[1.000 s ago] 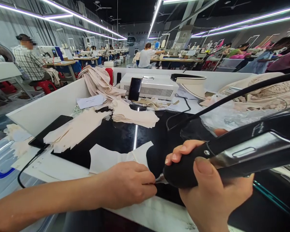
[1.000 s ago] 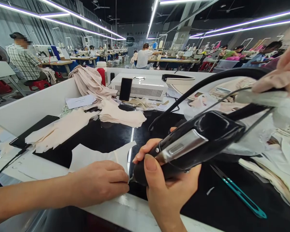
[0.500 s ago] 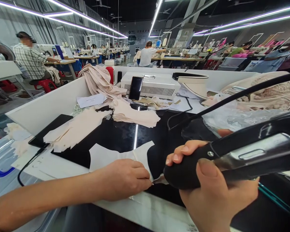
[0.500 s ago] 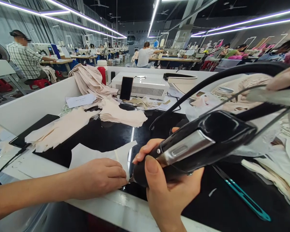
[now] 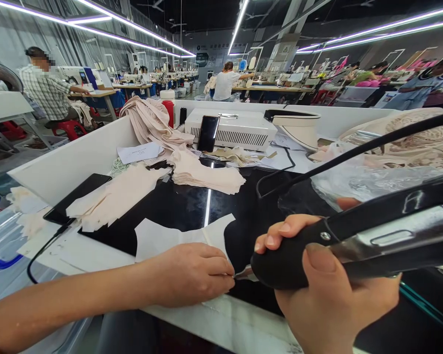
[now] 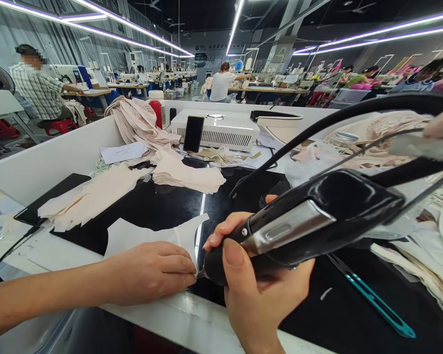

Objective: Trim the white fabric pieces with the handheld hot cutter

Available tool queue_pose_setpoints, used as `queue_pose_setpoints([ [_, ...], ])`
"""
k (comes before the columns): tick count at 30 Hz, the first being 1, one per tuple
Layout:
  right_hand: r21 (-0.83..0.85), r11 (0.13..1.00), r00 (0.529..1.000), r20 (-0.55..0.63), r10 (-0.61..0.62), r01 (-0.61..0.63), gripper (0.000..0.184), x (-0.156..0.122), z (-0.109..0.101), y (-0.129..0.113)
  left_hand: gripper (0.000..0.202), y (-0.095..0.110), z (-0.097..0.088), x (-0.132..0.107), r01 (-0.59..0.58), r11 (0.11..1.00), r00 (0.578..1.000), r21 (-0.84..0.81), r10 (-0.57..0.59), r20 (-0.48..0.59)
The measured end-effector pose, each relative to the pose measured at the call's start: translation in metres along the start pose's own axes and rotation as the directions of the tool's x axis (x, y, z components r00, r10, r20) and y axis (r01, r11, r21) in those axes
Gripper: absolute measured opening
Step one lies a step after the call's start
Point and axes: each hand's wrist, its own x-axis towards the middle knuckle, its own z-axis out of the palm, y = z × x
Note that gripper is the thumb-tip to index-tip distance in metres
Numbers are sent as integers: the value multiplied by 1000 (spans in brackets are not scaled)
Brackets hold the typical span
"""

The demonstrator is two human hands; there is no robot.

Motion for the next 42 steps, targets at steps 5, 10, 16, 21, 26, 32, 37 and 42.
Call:
queue_pose_setpoints([
  [5,11,1000,1000,-21,13,-12,59,0,-1,1,33,-6,9,1,-59,998,998,-25,60,16],
  [10,10,1000,1000,-11,-2,2,58,0,1,1,31,-14,14,-4,-43,997,999,-68,44,17],
  [16,-17,1000,1000,-10,-21,20,60,0,-1,2,20,-18,11,-8,26,998,1000,-63,-26,4],
  [21,-14,1000,1000,-4,-21,21,60,0,-2,4,24,-17,12,-10,52,998,999,-46,-52,-11],
  [26,6,1000,1000,-14,0,0,61,1,-2,3,26,-16,12,-11,76,996,997,-48,-76,8],
  [32,4,1000,1000,-28,-2,2,57,0,0,2,28,-16,11,-15,85,995,996,-43,-86,-26],
  [37,12,1000,999,-32,16,-15,57,3,2,2,26,-16,15,-19,106,994,993,-39,-108,-51],
  [42,-2,1000,998,-60,-12,12,55,13,5,6,22,-17,16,-22,117,992,991,-56,-120,-58],
])
